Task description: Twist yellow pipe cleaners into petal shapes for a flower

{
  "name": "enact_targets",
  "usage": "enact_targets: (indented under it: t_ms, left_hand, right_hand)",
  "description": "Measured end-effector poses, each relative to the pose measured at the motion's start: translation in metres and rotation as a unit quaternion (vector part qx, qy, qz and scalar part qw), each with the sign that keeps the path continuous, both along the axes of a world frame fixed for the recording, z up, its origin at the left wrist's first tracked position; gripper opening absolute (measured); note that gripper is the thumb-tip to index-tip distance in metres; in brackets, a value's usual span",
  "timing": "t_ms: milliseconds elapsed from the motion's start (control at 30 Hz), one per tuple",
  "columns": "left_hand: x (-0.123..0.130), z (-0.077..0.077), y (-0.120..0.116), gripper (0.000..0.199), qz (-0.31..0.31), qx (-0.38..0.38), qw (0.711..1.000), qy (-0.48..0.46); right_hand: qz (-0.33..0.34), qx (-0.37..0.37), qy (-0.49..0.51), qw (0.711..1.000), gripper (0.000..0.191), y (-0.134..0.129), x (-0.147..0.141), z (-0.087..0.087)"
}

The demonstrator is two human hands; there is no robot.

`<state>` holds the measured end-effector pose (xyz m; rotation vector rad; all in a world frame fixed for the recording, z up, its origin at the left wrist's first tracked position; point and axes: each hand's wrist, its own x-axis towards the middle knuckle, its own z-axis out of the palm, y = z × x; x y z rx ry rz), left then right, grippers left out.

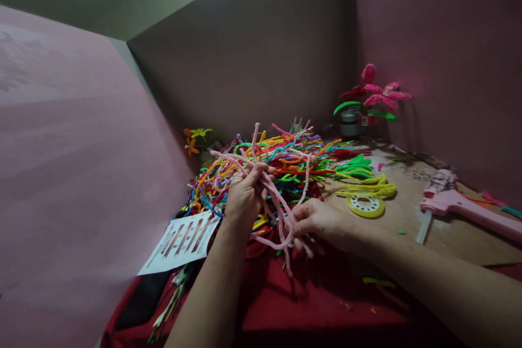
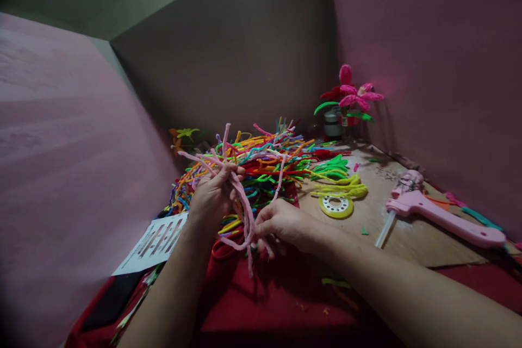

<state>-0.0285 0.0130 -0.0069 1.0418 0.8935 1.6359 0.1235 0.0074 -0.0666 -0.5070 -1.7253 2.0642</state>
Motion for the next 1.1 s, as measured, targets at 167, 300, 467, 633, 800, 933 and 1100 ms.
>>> enact_targets:
  t_ms: [167,300,467,633,800,933,1100]
  left_hand:
    - [0.0,0.002,-0.002,0.016,-0.006,0.009,1.0,0.009]
    - [0.003,0.005,-0.008,0.017,-0.041,0.012,0.998,0.049]
    - [0.01,0.008,-0.018,0.017,-0.089,-0.023,0.989,0.113]
    - [0.018,0.003,-0.024,0.022,-0.15,-0.056,0.968,0.192]
    - [0.025,-0.002,-0.026,0.026,-0.193,-0.1,0.942,0.257]
    - [0.03,0.0,-0.026,0.022,-0.182,-0.11,0.947,0.241]
    - [0.033,-0.003,-0.026,0.023,-0.19,-0.104,0.955,0.201]
  right_hand:
    - [0.04,0.029,-0.019,0.999,0.014,-0.001,0.001,-0.002]
    - [0.099,0.046,-0.043,0.993,0.011,-0.005,0.001,0.0]
    - [-0.129,0.042,0.02,0.991,0.017,-0.003,0.004,0.017]
    - [-0.265,-0.003,0.207,0.942,0.031,0.006,0.01,0.031]
    - [-0.335,-0.044,0.26,0.905,0.029,0.013,0.013,0.031]
    - [-0.331,-0.062,0.226,0.914,0.025,0.012,0.013,0.031]
    - [-0.251,-0.021,0.188,0.949,0.029,0.008,0.01,0.025]
